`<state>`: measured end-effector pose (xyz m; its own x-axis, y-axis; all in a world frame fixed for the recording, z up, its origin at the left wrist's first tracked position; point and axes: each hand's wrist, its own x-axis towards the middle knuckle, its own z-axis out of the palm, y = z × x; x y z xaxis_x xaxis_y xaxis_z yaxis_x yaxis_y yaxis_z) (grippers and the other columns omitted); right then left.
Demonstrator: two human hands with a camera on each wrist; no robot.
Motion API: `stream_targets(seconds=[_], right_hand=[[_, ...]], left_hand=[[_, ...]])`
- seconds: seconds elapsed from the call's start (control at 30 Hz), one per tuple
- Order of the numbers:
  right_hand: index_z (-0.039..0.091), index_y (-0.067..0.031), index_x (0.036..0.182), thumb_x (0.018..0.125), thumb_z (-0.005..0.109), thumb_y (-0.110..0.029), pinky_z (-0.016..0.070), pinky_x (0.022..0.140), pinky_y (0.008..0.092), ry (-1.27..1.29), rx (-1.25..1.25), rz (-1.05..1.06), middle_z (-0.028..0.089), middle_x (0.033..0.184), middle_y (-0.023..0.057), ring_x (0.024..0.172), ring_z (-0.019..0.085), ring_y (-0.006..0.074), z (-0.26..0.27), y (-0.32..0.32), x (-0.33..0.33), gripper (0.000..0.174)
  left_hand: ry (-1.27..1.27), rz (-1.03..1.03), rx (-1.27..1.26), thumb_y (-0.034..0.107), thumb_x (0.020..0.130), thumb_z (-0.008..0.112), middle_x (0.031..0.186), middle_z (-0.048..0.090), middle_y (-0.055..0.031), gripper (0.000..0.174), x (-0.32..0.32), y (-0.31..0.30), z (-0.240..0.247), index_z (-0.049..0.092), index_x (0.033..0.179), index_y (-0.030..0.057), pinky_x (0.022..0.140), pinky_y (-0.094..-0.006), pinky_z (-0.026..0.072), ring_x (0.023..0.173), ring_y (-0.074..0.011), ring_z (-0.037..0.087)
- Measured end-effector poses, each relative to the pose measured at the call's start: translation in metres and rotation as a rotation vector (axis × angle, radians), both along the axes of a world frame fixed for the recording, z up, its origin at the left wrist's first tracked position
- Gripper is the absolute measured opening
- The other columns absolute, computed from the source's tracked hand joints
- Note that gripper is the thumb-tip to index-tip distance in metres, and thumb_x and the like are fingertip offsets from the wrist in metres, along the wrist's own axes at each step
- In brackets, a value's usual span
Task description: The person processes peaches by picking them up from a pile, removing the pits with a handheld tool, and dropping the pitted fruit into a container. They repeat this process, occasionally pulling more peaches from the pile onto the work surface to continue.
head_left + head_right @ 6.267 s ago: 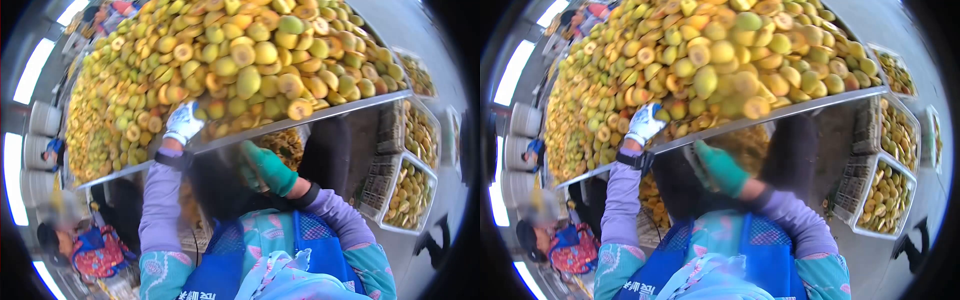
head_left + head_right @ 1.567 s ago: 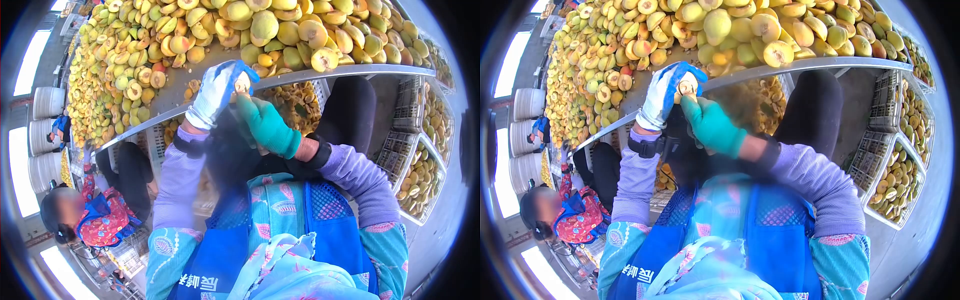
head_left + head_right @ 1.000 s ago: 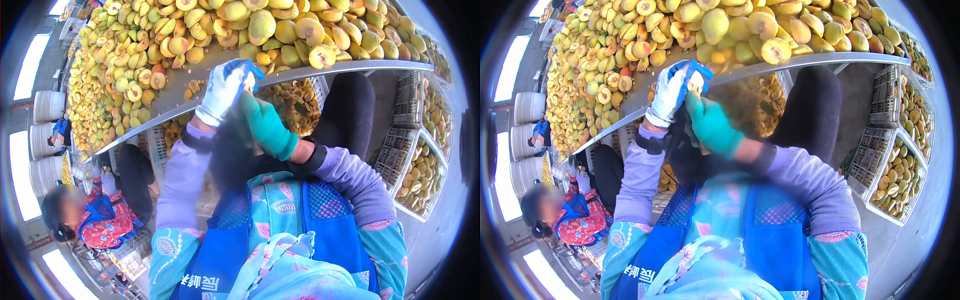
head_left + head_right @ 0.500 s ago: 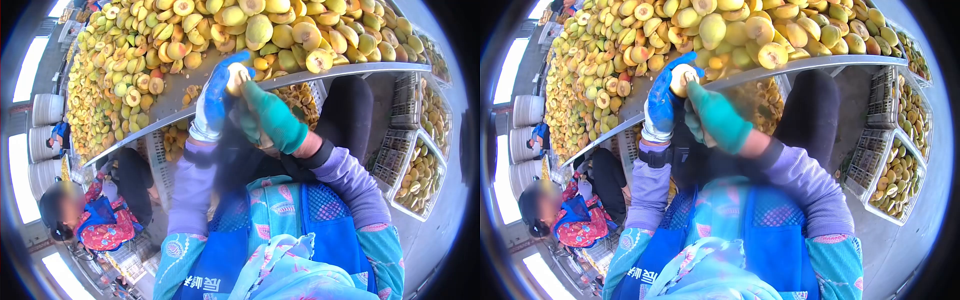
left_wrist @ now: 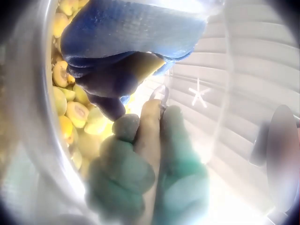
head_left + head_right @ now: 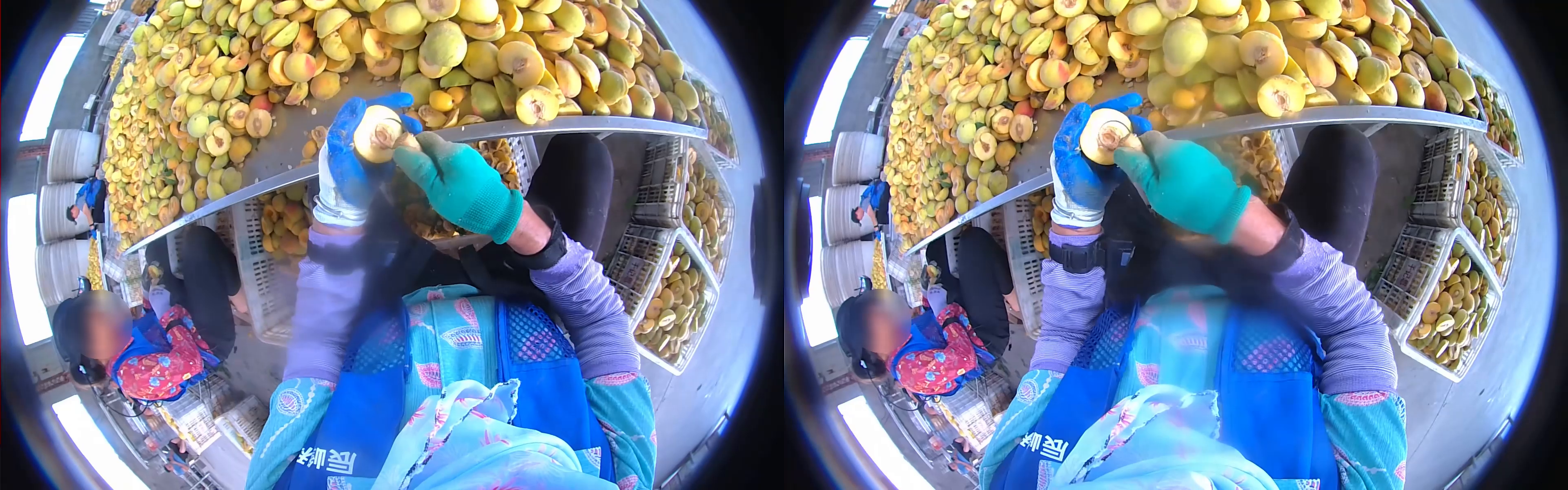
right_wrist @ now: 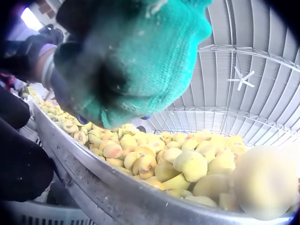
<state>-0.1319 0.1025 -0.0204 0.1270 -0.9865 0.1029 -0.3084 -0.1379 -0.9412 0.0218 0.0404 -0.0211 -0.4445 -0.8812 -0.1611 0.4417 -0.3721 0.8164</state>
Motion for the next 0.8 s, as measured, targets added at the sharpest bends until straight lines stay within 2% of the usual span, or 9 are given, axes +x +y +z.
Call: stream_targets(seconds=[0.23,0.37,0.47,0.53,0.6,0.67,0.73,0.77,0.8], right_hand=[[0.058,0.0009,0.089,0.098,0.049,-0.036,0.0441,0.054,0.045,-0.071,0.02,0.0,0.059,0.067,0.0239,0.061,0.058,0.0411,-0.012,0.002,0.012,0.039],[0.056,-0.0003,0.086,0.099,0.047,-0.039,0.0431,0.052,0.0409,-0.182,-0.068,0.072,0.054,0.06,0.0157,0.055,0.056,0.031,-0.041,0.001,0.011,0.041],[0.054,-0.0039,0.082,0.099,0.044,-0.044,0.0397,0.045,0.0351,-0.473,0.173,0.092,0.049,0.056,0.0077,0.047,0.049,0.0203,-0.034,-0.001,0.012,0.045],[0.052,-0.0071,0.08,0.098,0.043,-0.049,0.0366,0.04,0.0305,-0.804,0.615,0.127,0.047,0.056,0.003,0.043,0.044,0.0137,0.0,0.004,0.007,0.046],[0.05,-0.0095,0.079,0.097,0.043,-0.053,0.0335,0.038,0.0269,-0.942,0.772,0.215,0.046,0.056,0.0016,0.041,0.041,0.0117,0.007,0.007,0.007,0.047],[0.048,-0.0106,0.079,0.095,0.043,-0.056,0.0316,0.037,0.0249,-0.876,0.78,0.226,0.045,0.055,0.0009,0.04,0.04,0.0108,0.006,0.009,0.01,0.049],[0.047,-0.0107,0.079,0.094,0.043,-0.058,0.031,0.037,0.0246,-0.62,0.638,0.163,0.043,0.054,0.0007,0.04,0.04,0.0109,0.005,0.011,0.016,0.05],[0.046,-0.0113,0.078,0.094,0.043,-0.06,0.0306,0.037,0.0256,-0.586,0.695,0.155,0.043,0.055,0.0009,0.04,0.038,0.0123,0.01,0.012,0.013,0.051],[0.049,-0.0112,0.082,0.095,0.04,-0.059,0.0301,0.036,0.0262,-0.734,0.77,0.179,0.043,0.055,0.0008,0.038,0.038,0.0122,0.01,0.011,0.015,0.05]], left_hand=[[-0.169,0.071,-0.088,0.035,0.098,0.04,0.081,0.066,-0.012,0.047,-0.001,0.004,-0.001,0.065,0.101,-0.0039,0.073,-0.0309,0.051,0.076,-0.0226,0.064],[-0.849,-0.08,-1.011,0.02,0.083,0.06,0.081,0.064,-0.0106,0.023,0.006,-0.006,0.007,0.064,0.097,0.0023,0.066,-0.0342,0.0505,0.075,-0.027,0.064],[-0.799,0.029,-1.121,0.016,0.08,0.064,0.091,0.065,-0.0128,0.027,0.0,-0.004,0.014,0.063,0.104,0.0017,0.069,-0.0342,0.0517,0.081,-0.0274,0.064],[-0.779,0.246,-0.996,0.013,0.085,0.06,0.102,0.063,-0.0167,0.027,-0.008,0.002,-0.006,0.061,0.109,0.0015,0.073,-0.0341,0.0526,0.086,-0.0287,0.064],[-0.717,0.404,-0.804,0.013,0.089,0.057,0.106,0.062,-0.0185,0.024,-0.019,0.01,-0.013,0.061,0.11,0.0028,0.075,-0.0341,0.0531,0.088,-0.0293,0.064],[-0.771,0.134,-0.903,0.009,0.09,0.054,0.102,0.065,-0.0177,0.027,0.002,-0.004,-0.023,0.061,0.116,0.0092,0.073,-0.0346,0.0546,0.082,-0.0281,0.066],[-0.753,-0.013,-1.309,0.01,0.09,0.054,0.098,0.066,-0.0165,0.026,0.01,-0.017,-0.015,0.06,0.115,0.0055,0.071,-0.0342,0.0545,0.078,-0.0268,0.066],[-0.839,0.159,-1.414,0.017,0.091,0.055,0.093,0.067,-0.0166,0.024,0.011,-0.017,-0.019,0.063,0.107,0.0012,0.068,-0.0331,0.0535,0.076,-0.0251,0.066],[-0.745,0.094,-1.093,0.021,0.092,0.054,0.09,0.067,-0.016,0.025,0.005,-0.015,-0.011,0.064,0.105,0.0008,0.067,-0.0328,0.053,0.075,-0.0242,0.066]])
